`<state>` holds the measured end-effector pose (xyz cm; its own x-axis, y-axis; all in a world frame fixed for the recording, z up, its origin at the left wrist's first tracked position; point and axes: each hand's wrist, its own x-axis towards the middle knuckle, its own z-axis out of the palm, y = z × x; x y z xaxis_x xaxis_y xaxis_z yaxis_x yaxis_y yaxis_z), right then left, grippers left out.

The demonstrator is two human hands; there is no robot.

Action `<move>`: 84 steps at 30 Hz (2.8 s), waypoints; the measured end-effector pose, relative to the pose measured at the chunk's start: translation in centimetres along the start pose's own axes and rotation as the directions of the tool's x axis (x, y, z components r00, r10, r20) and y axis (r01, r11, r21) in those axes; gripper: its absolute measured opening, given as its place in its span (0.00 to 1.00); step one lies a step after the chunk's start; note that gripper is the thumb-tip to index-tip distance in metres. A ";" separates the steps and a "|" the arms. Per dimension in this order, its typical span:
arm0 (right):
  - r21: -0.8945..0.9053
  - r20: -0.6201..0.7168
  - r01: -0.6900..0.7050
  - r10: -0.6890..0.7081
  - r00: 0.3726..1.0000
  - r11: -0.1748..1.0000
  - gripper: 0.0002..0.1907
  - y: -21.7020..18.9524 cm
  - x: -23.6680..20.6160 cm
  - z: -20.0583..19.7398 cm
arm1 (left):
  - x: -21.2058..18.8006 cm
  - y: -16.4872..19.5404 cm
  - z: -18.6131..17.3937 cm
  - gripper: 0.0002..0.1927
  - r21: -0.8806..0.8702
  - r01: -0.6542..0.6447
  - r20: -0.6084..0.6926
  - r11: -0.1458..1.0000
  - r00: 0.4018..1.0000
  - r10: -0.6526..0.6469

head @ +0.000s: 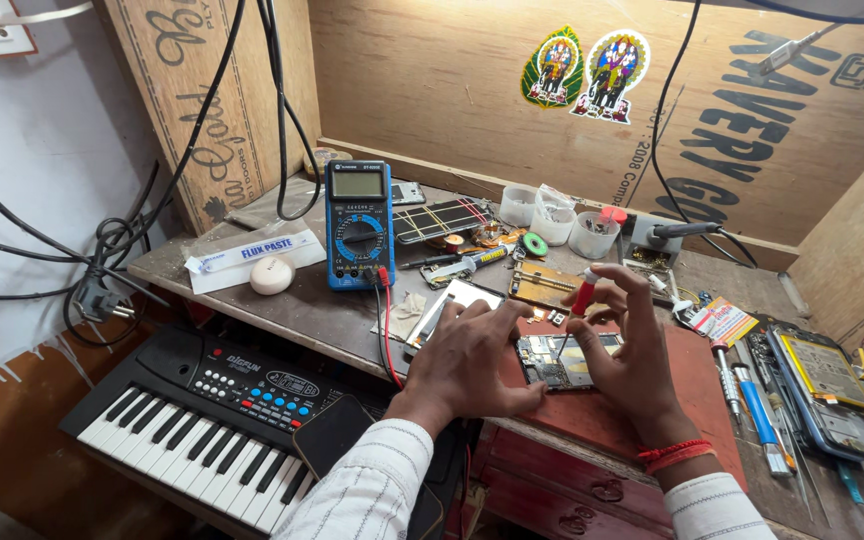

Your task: The person repairs a disassembled smartphone at a workbench, using a screwdriver to work on the phone's internal board and handling small components. They use a multimeter on the bench, reposition the phone, and near the end lift and turn the phone chassis and board to view them.

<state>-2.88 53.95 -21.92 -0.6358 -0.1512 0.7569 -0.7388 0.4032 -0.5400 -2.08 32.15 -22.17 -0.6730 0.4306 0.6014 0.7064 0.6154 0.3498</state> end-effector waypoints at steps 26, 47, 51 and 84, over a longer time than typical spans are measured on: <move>0.012 -0.045 0.030 -0.029 0.999 0.999 0.31 1.0 -0.2 0.1 | 0.0 -0.5 0.6 0.41 0.007 0.023 0.039 1.000 0.999 -0.024; -0.031 -0.053 0.012 -0.014 0.998 0.999 0.33 1.5 -0.5 0.3 | -0.1 -0.5 1.0 0.41 0.017 0.011 0.018 1.000 1.000 -0.012; -0.029 -0.094 -0.028 0.025 0.995 0.999 0.32 1.5 -0.4 0.4 | -0.1 -0.5 0.9 0.40 0.019 0.024 0.031 1.000 0.999 -0.025; -0.609 0.058 -0.063 0.124 0.991 0.791 0.14 4.3 -0.6 0.1 | -0.2 -0.5 0.4 0.39 0.006 0.009 0.019 1.000 1.000 -0.009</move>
<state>-5.68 55.66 -24.77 -0.7344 -0.1522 0.6614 -0.4079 0.8779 -0.2509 -2.34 32.00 -22.72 -0.6833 0.4372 0.5848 0.6989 0.6232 0.3508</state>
